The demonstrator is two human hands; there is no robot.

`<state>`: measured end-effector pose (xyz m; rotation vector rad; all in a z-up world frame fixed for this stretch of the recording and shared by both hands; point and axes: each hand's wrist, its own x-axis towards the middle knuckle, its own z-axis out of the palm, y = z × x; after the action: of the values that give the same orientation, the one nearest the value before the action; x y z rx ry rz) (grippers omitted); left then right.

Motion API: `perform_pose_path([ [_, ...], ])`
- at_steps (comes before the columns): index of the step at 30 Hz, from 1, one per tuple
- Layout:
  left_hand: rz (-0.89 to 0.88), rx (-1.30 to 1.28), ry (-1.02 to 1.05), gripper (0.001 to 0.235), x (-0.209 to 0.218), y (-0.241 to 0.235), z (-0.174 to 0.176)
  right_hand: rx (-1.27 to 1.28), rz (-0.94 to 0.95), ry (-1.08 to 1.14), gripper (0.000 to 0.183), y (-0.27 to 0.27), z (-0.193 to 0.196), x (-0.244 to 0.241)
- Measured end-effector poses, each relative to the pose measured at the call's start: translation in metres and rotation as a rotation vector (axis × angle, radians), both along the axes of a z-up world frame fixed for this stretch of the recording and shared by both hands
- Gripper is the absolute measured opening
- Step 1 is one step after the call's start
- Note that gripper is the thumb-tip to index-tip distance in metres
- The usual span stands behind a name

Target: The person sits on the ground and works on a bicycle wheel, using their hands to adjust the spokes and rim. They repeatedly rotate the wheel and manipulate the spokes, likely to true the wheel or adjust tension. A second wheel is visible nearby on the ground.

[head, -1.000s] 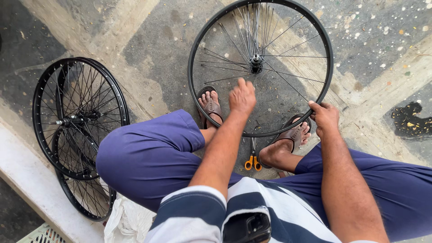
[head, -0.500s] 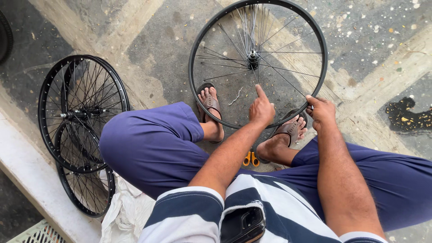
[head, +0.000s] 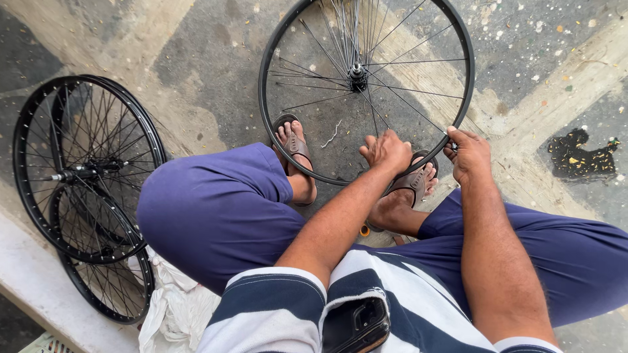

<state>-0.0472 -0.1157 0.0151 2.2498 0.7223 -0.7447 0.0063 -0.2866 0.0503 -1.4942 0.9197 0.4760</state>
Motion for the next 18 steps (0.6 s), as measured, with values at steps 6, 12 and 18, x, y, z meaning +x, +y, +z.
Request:
perform_pose_path([
  [6, 0.325, -0.775, 0.045, 0.034, -0.008, -0.006, -0.042, 0.021, 0.024, -0.048, 0.017, -0.006, -0.008, 0.005],
  [12, 0.681, -1.159, 0.103, 0.018, 0.002, -0.015, -0.039, 0.094, -0.061, -0.095, 0.018, -0.009, -0.005, 0.005],
  [18, 0.491, -1.107, 0.163, 0.021, -0.001, -0.012, -0.034, 0.159, -0.094, -0.117, 0.023, -0.017, -0.001, 0.001],
])
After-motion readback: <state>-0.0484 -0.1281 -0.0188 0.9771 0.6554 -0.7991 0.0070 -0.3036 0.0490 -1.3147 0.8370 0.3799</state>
